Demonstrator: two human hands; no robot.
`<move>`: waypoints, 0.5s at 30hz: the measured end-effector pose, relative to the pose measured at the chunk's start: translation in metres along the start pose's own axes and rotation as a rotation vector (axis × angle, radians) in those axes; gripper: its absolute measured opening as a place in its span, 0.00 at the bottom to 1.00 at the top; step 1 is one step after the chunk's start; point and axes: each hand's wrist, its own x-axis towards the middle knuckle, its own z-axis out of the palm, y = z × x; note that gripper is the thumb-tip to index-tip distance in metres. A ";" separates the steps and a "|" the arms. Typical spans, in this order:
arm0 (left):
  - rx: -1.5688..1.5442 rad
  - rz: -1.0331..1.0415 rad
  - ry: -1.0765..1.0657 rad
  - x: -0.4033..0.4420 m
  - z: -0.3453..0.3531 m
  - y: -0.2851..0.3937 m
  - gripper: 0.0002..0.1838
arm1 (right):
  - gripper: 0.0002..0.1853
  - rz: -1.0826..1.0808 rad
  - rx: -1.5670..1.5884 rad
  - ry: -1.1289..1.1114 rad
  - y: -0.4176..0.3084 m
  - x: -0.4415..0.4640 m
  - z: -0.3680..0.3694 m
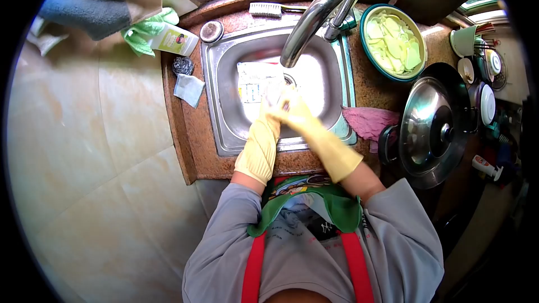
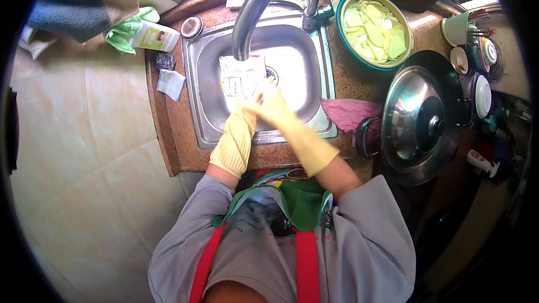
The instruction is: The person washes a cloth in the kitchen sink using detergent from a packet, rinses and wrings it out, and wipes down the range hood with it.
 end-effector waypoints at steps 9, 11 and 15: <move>0.086 0.129 0.105 0.049 -0.027 -0.008 0.26 | 0.22 0.242 0.491 0.339 0.009 0.057 0.012; 0.301 0.207 0.347 0.029 -0.007 0.006 0.22 | 0.15 -0.113 0.435 0.207 0.010 0.009 0.027; 0.159 -0.055 0.060 -0.003 0.006 0.005 0.20 | 0.14 -0.282 -0.131 0.411 -0.003 -0.013 0.032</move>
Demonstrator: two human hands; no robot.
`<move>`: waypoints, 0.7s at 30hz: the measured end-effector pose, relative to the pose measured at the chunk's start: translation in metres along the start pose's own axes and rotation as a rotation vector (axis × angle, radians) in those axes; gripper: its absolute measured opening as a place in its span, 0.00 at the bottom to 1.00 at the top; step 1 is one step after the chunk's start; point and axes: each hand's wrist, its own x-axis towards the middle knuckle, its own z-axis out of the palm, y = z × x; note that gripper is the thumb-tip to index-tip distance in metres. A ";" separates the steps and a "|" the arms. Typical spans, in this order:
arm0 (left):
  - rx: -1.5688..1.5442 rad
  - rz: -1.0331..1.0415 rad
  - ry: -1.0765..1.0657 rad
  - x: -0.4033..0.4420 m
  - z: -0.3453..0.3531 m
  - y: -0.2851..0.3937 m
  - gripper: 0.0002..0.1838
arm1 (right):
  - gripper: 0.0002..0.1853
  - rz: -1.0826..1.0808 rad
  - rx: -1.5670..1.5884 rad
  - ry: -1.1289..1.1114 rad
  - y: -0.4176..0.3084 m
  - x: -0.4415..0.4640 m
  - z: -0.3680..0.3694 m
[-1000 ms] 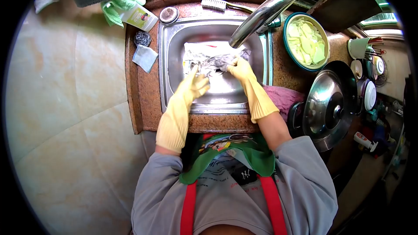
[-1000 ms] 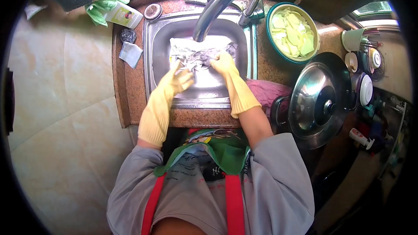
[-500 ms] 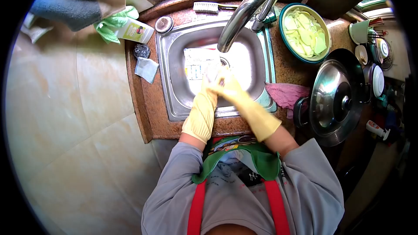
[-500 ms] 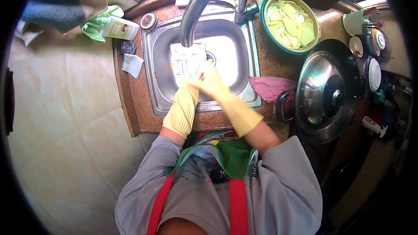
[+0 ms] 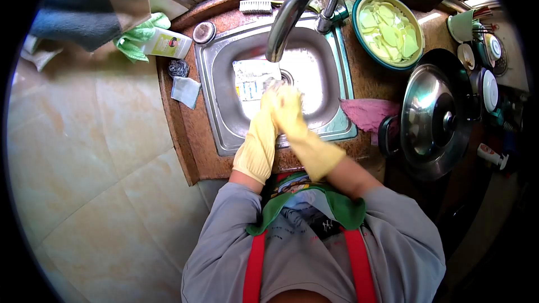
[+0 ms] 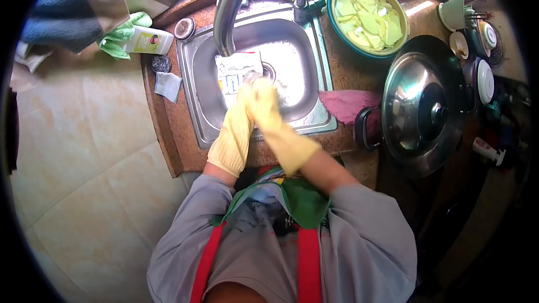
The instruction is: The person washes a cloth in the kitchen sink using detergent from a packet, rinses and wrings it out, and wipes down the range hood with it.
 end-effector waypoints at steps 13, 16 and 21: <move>0.982 0.173 0.266 -0.021 0.051 0.015 0.24 | 0.11 0.833 0.523 -0.073 0.094 0.083 -0.059; 1.631 0.405 0.354 -0.036 0.050 0.023 0.31 | 0.30 0.582 0.031 0.140 0.100 0.095 -0.045; 2.439 0.678 0.410 0.009 0.006 0.048 0.49 | 0.48 0.507 -0.736 -0.333 0.102 0.058 -0.007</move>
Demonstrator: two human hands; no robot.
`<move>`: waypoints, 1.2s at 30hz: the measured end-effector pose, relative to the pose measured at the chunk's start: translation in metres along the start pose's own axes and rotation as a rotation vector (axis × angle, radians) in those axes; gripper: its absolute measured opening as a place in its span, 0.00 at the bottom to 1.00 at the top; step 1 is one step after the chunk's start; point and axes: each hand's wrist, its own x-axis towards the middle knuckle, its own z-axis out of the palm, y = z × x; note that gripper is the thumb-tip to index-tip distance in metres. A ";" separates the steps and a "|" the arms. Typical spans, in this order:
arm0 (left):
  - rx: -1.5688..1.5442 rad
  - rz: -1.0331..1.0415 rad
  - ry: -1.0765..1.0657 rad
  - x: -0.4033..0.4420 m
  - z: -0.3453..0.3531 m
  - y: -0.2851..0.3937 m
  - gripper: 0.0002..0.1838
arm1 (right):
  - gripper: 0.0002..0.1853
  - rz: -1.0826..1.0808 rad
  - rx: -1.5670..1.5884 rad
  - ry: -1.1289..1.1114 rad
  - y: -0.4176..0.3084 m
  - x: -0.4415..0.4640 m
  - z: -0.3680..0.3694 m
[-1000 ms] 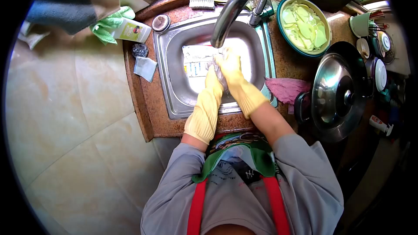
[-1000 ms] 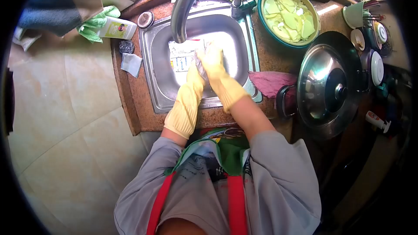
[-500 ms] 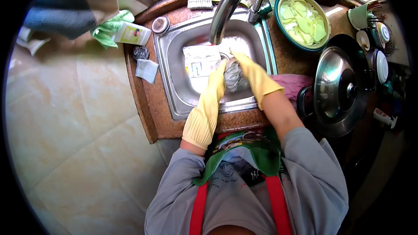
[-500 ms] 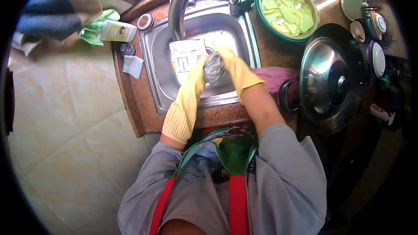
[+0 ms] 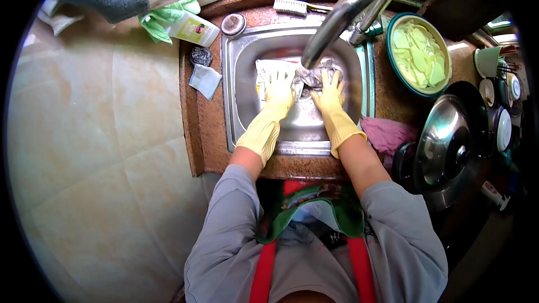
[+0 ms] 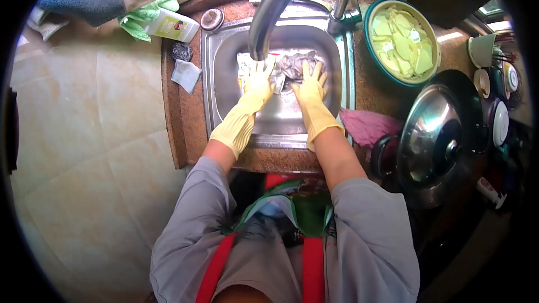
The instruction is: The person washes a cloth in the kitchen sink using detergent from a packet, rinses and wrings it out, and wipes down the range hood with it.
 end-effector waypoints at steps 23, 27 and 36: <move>-0.643 -0.035 -0.145 -0.162 -0.065 -0.030 0.27 | 0.43 -0.151 1.139 -0.085 -0.233 0.003 0.085; -0.602 0.138 0.070 -0.199 -0.082 -0.052 0.24 | 0.42 -0.448 0.840 -0.444 -0.170 -0.050 0.107; -0.762 -0.170 0.164 -0.220 -0.127 -0.071 0.12 | 0.37 -0.057 1.115 -0.689 -0.201 -0.089 -0.024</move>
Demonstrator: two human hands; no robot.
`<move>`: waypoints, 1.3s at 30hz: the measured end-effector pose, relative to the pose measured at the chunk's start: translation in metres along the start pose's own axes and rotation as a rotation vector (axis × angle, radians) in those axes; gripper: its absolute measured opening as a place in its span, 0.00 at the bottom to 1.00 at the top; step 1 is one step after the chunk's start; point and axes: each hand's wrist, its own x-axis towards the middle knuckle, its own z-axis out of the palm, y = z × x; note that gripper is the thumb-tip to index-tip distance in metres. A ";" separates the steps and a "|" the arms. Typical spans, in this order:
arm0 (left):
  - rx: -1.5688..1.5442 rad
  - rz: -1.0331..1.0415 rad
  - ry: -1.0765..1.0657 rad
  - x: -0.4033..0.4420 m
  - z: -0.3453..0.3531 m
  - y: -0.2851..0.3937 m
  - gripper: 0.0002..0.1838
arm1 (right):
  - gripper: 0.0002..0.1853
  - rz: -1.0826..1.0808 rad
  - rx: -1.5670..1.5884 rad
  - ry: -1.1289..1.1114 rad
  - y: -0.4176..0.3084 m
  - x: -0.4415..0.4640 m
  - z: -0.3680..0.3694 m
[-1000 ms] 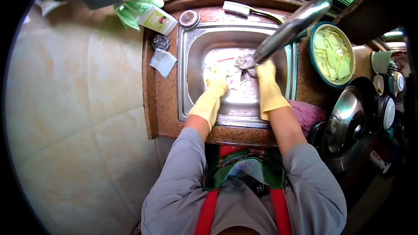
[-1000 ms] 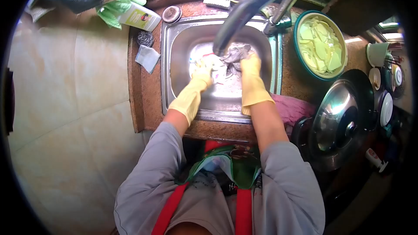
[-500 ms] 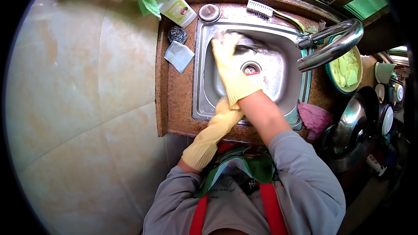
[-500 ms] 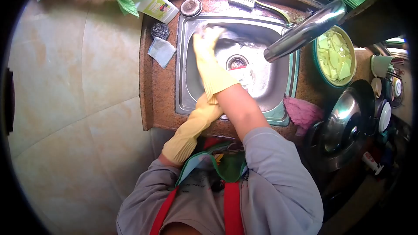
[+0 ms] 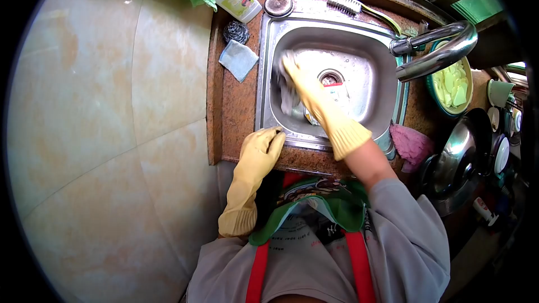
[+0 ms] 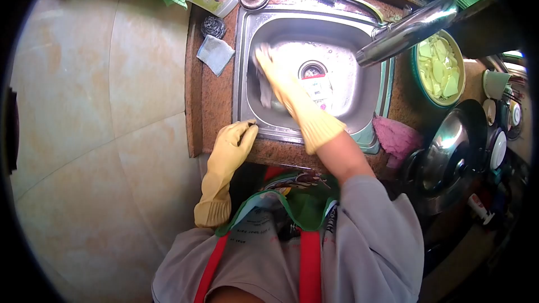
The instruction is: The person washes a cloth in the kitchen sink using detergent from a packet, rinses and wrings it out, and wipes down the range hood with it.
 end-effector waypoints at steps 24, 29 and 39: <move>-0.009 -0.079 0.352 0.036 0.000 -0.006 0.16 | 0.13 -0.487 -1.011 -0.121 0.136 -0.069 -0.017; -0.027 0.202 0.176 0.082 0.029 -0.012 0.19 | 0.10 -0.342 -1.191 -0.088 0.097 -0.136 -0.109; 0.186 -0.251 -0.504 0.183 0.212 -0.032 0.56 | 0.15 0.045 -1.402 0.085 0.069 -0.148 -0.138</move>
